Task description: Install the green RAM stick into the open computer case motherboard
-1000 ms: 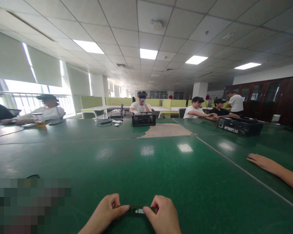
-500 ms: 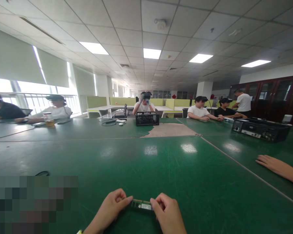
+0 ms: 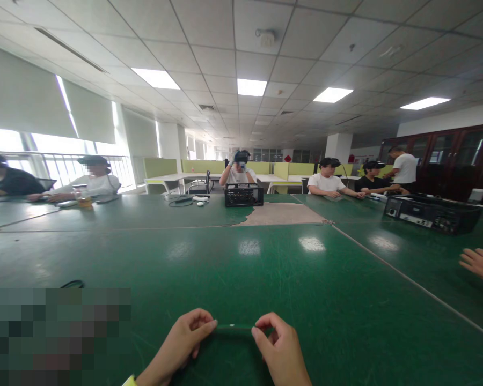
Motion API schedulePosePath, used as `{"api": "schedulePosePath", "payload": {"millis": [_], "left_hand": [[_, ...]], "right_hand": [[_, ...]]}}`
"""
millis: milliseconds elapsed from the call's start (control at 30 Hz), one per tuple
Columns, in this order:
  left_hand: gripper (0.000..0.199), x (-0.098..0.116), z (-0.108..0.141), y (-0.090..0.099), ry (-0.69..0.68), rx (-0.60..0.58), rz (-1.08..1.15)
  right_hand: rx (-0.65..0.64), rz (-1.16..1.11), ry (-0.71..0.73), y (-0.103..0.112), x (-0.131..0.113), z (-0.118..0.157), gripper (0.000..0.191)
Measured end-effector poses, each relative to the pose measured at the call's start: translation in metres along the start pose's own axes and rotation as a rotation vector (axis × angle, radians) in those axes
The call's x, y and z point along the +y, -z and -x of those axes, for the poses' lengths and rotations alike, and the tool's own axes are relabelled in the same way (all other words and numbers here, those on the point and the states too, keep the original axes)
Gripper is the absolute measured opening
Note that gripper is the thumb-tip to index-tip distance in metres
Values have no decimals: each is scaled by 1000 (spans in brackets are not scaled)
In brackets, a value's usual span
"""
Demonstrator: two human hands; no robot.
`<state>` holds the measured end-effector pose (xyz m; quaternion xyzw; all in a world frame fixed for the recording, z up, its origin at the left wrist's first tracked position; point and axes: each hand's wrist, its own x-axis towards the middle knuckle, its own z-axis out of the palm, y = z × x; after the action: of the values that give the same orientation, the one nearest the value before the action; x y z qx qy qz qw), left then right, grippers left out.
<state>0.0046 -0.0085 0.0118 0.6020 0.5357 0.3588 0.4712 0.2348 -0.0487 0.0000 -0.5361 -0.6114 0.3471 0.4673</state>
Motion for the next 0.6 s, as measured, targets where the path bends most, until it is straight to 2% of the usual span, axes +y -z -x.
{"api": "schedulePosePath", "payload": {"millis": [200, 333, 500, 600], "left_hand": [[38, 0, 2, 1, -27, -28, -3], [37, -2, 1, 1, -54, -30, -85], [34, -5, -1, 1, -120, -13, -186], [34, -6, 1, 0, -120, 23, -225]], "right_hand": [[-4, -53, -27, -3, 14, -6, 32], [8, 18, -48, -3, 10, -5, 39], [-10, 190, -12, -2, -1, 0, 23], [-17, 240, -16, -2, -3, 0, 21]]}}
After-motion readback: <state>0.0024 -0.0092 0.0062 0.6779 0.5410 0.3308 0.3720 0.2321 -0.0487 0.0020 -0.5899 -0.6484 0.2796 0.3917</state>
